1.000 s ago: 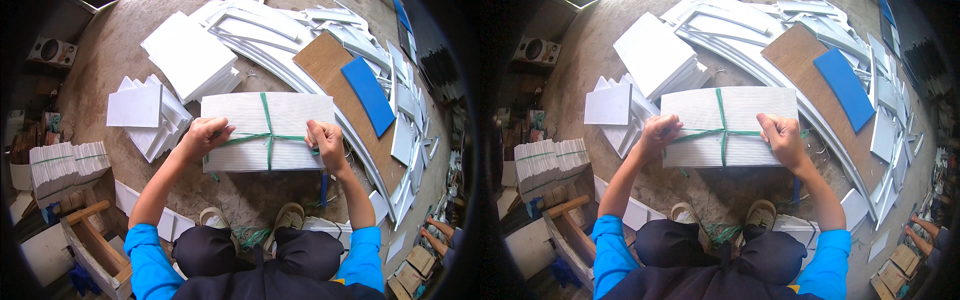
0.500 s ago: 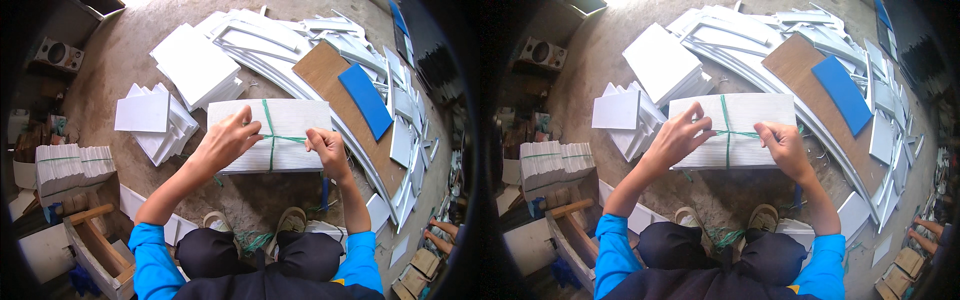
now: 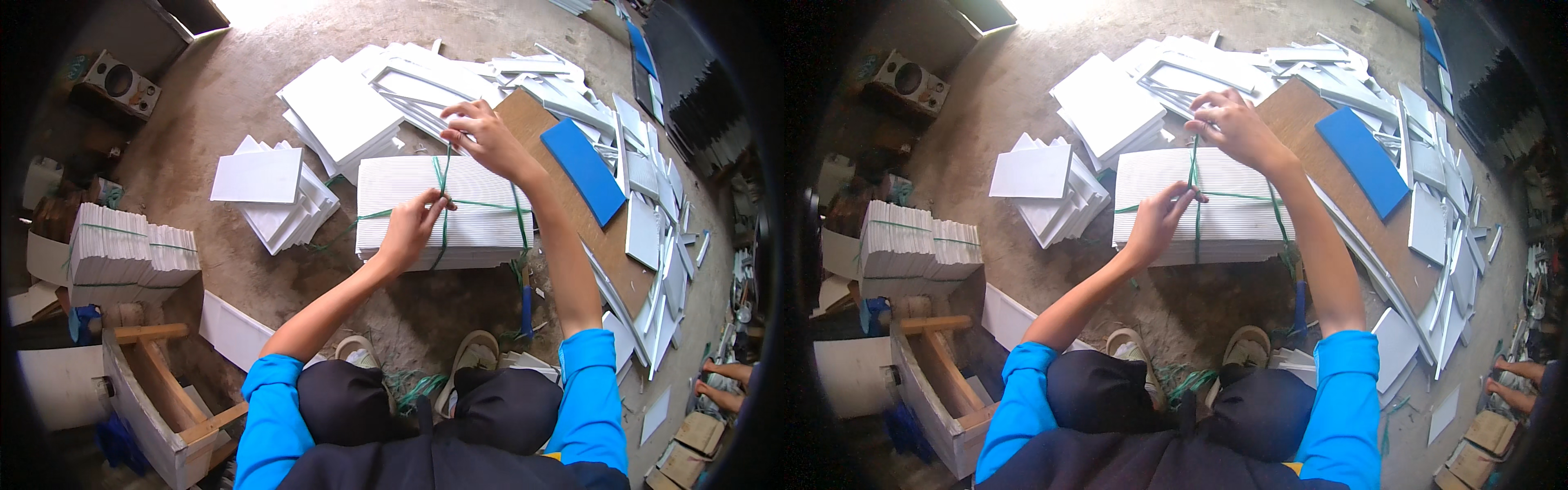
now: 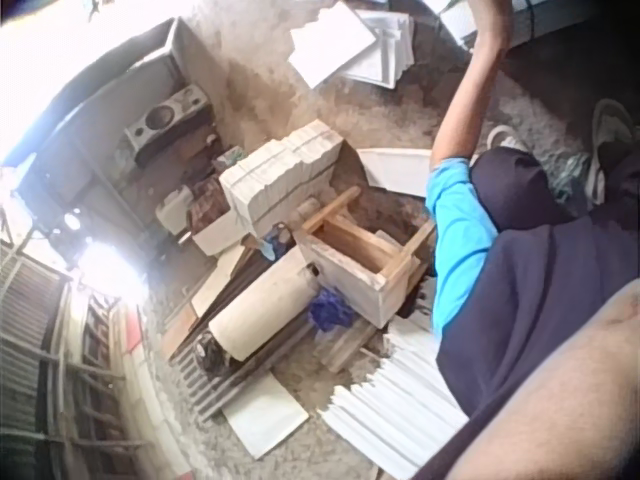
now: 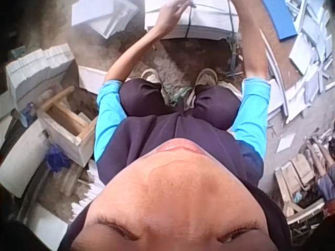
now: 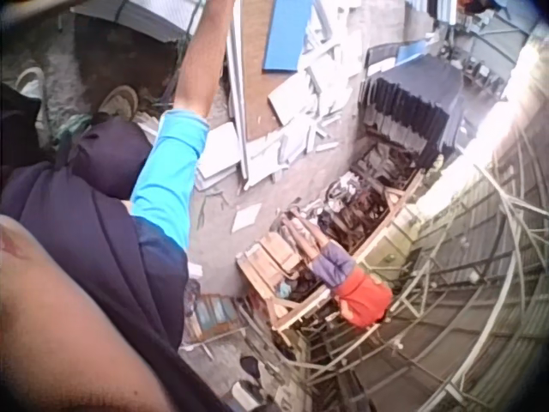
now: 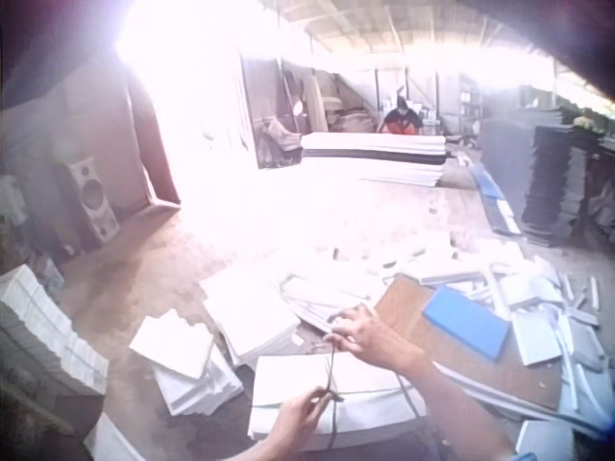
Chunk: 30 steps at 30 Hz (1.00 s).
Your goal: The person sits on the floor and bundles a stack of white rectangular panels using green plastic strapping. They wrap the strap around the stack, tie a knot, and use a blue tool to tighten the binding before cutting the excess strap.
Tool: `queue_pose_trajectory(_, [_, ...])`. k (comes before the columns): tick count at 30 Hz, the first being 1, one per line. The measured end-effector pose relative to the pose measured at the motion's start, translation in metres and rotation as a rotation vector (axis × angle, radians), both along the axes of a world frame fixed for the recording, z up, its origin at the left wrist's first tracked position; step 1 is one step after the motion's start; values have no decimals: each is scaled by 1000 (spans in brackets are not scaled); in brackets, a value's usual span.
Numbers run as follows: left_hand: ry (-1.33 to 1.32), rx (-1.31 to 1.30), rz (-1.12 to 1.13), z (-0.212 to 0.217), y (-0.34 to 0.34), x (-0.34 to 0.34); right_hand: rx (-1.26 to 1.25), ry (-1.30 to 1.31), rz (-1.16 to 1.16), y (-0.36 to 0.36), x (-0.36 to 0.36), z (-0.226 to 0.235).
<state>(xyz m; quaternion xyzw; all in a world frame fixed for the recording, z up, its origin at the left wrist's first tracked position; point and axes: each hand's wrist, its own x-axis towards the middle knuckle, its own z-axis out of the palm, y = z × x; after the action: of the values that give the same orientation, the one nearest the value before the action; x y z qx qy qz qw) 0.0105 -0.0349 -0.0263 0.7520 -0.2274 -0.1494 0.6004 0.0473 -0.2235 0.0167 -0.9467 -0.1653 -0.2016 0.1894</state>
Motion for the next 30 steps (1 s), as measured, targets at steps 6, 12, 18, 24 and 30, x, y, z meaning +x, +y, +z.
queue_pose_trajectory(6, [67, 127, 43, -3, 28, 30, 465, -44, 11, 52, -45, -20])
queue_pose_trajectory(12, [205, 193, -170, 17, 28, 46, 547, 98, 70, 56, -68, -35])
queue_pose_trajectory(18, [361, 297, -413, 8, 33, 75, 168, -332, 58, 54, -64, -45])
queue_pose_trajectory(24, [258, 275, -428, 11, 27, 78, 390, -305, 153, 51, -63, -69])
queue_pose_trajectory(30, [-803, 563, 65, 27, 22, 19, 699, -34, -27, 59, -66, -62])
